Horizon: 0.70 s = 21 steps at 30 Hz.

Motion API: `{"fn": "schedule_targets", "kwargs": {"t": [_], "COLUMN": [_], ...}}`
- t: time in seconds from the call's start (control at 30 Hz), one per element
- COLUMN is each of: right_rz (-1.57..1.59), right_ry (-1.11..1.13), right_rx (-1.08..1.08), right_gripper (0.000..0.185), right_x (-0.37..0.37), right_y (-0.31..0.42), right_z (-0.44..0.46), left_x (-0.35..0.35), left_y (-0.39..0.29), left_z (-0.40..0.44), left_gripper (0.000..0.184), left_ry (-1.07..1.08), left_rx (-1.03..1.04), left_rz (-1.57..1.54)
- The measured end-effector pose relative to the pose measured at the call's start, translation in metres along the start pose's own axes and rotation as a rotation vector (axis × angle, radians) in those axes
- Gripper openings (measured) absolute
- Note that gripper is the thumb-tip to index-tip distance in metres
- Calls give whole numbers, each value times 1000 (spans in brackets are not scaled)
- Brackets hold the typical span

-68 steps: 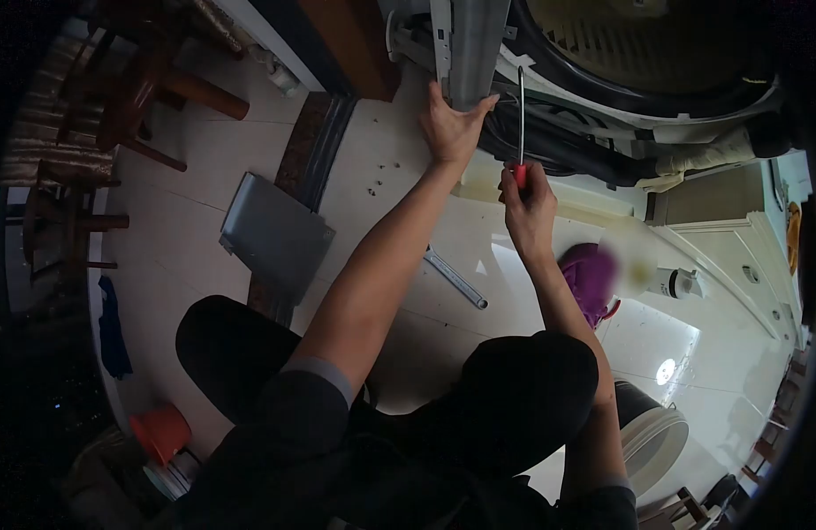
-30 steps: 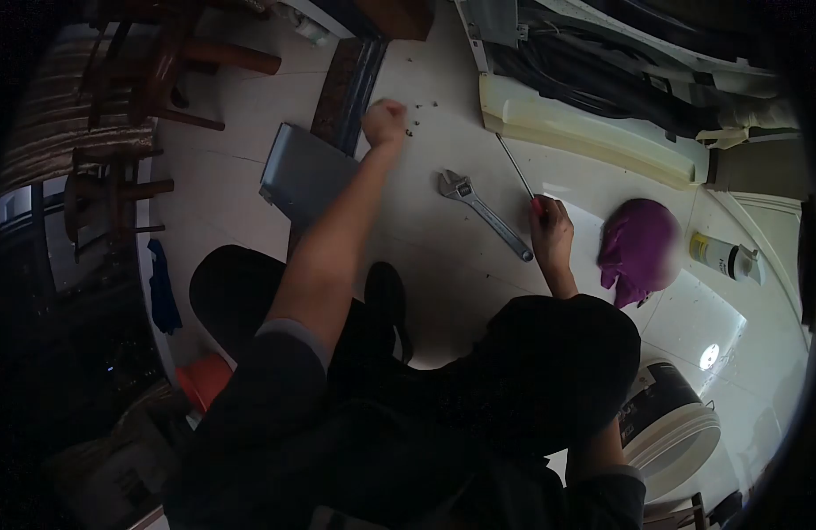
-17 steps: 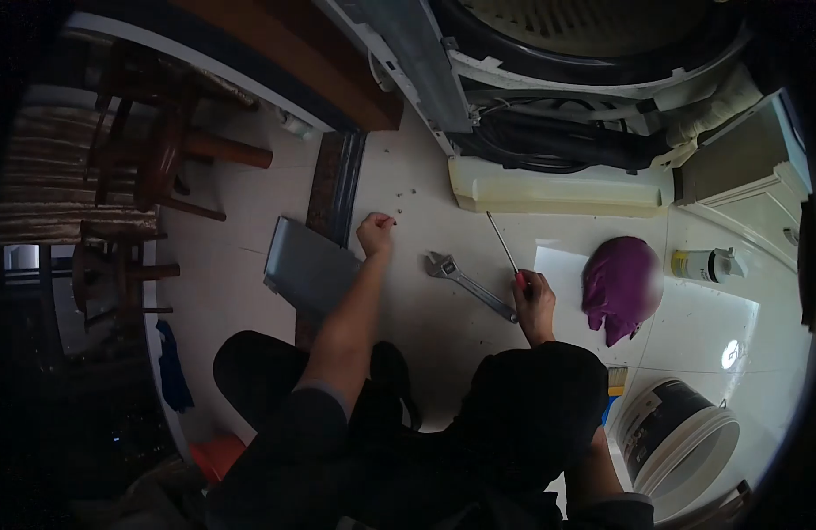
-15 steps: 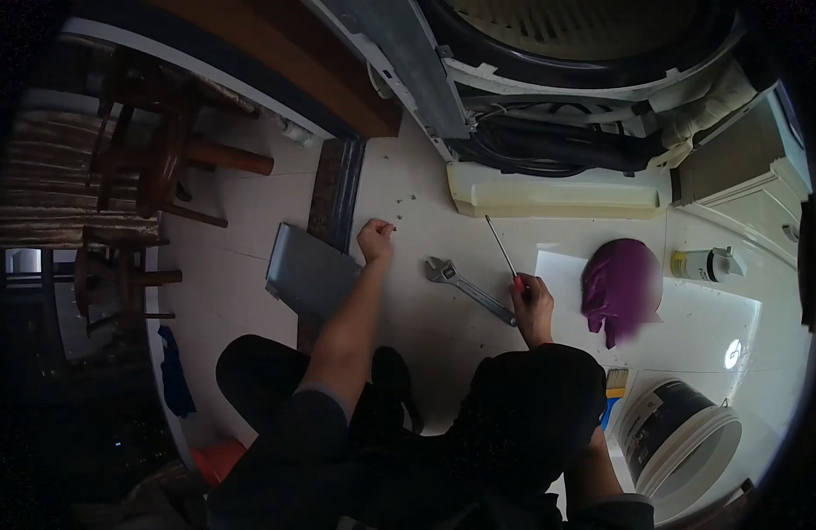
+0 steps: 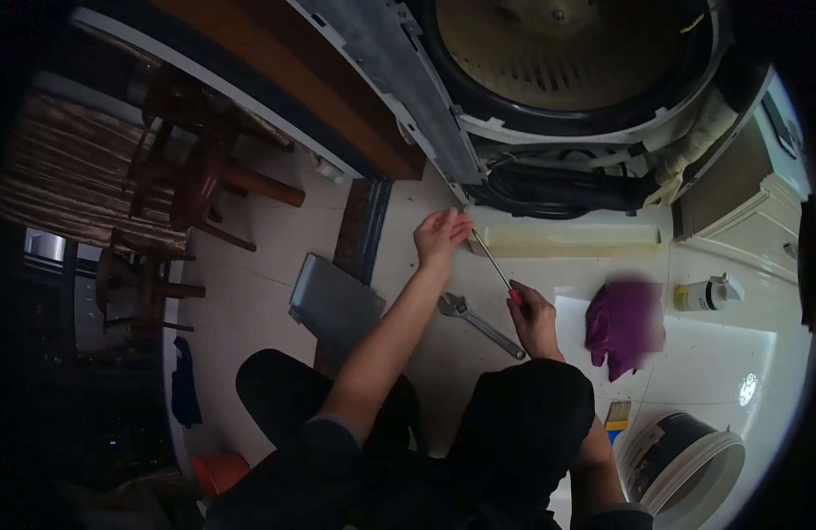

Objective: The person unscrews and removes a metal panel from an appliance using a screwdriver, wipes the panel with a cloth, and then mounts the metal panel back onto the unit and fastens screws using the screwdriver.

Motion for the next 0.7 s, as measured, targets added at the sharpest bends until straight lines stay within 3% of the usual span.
{"fn": "schedule_targets", "kwargs": {"t": [0.37,0.6,0.7], "right_rz": [-55,-68,-71], "right_ry": [-16,24,6], "right_rx": [2,16,36], "right_gripper": [29,30,30], "right_x": [-6,-7,-6], "right_y": [0,3,2], "right_z": [1,2,3], "left_x": [20,23,24], "left_y": [16,16,24], "left_z": [-11,-14,-14], "left_gripper": [33,33,33], "left_ry": [234,137,237], "left_rx": [-105,-191,-231], "left_rz": [-26,-77,-103]}}
Point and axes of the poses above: each hand's wrist, its own z-axis towards the middle knuckle, its own x-axis out of the palm, y = z × x, the point moved 1 cm from there along z, towards the middle knuckle, and after that the axes turned 10 degrees about z, right-handed, at the moved point
